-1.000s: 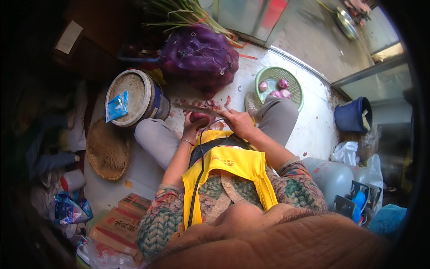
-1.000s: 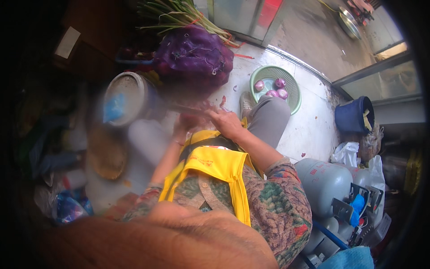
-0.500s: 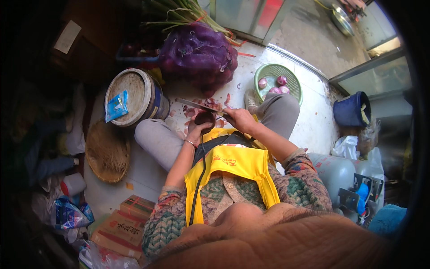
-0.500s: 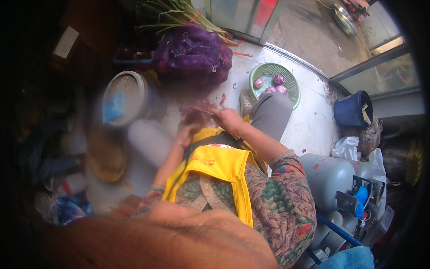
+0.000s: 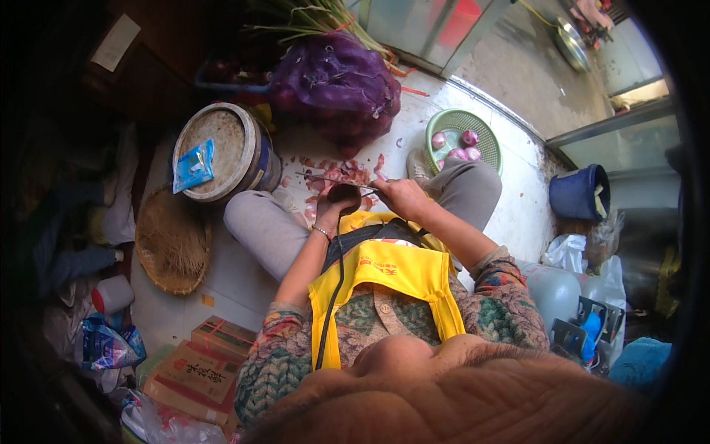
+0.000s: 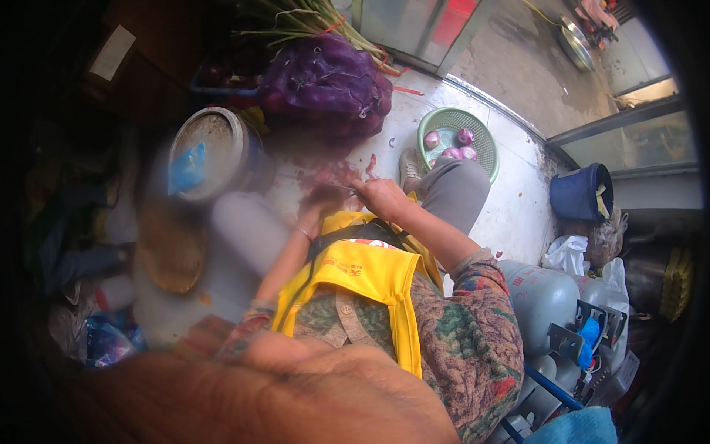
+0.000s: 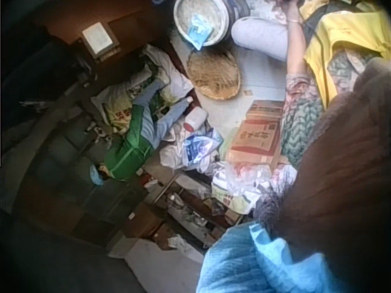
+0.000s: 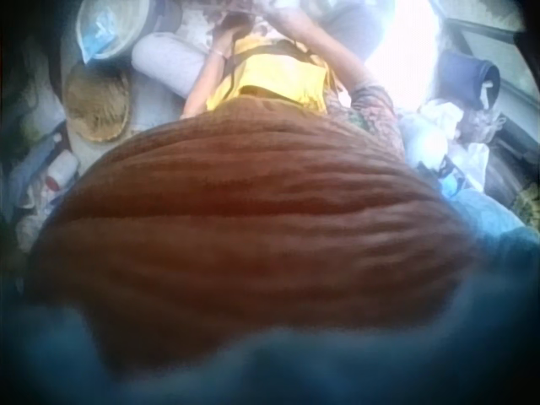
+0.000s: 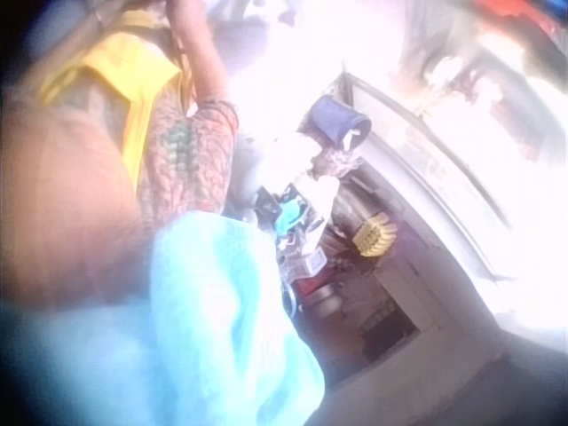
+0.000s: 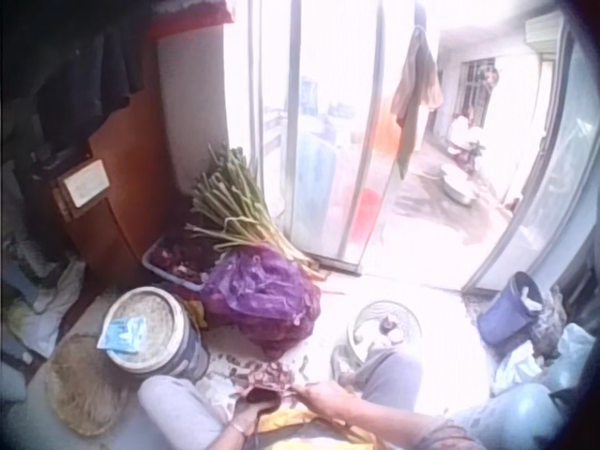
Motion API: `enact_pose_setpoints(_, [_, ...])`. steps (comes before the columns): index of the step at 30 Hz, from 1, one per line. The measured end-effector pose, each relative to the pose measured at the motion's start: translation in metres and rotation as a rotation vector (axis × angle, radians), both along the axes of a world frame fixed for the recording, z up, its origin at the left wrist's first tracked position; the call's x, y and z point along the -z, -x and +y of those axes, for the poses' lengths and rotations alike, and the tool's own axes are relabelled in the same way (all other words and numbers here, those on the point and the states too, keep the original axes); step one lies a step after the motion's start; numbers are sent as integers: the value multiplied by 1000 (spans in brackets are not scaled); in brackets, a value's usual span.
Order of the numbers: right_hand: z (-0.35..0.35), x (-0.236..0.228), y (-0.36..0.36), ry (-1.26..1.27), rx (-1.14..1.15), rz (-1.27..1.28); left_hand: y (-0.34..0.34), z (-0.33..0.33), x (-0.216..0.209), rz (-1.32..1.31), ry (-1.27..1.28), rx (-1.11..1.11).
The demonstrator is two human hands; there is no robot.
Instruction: The person sits on the floor and peels red onions one by one using a knife. They trim the ends, remove the outer skin, and place the peeled onions into a green basket.
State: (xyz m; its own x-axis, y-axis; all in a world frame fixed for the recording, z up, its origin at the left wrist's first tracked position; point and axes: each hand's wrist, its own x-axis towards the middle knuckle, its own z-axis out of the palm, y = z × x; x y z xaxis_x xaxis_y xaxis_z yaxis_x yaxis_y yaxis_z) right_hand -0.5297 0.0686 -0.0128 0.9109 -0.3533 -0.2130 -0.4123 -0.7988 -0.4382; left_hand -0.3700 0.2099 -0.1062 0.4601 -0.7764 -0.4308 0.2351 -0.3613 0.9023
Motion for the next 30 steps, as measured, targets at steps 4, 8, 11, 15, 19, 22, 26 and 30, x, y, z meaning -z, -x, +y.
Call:
enact_pose_setpoints(4, [3,-10,-7,33,-27,-34,-16,0,72,70,51,-13])
enact_pose_setpoints(8, [-8,-1,-1,-41,-27,-93,-16,-8,90,37,72,32])
enact_pose_setpoints(11, [-12,-5,-2,-70,-52,-98,-17,-7,103,-75,183,70])
enact_pose_setpoints(15, [-10,-5,1,-105,1,-178,-18,-7,98,-242,315,149])
enact_pose_setpoints(19, [-2,6,0,-92,36,-139,-23,-9,105,-228,330,138])
enact_pose_setpoints(22, [-1,4,-8,-71,-19,-145,-30,-4,121,-201,307,109])
enact_pose_setpoints(26, [-3,7,-7,-65,10,-94,-30,-6,102,-570,252,241])
enact_pose_setpoints(30, [1,22,4,-53,56,-129,-23,-6,93,-513,296,289])
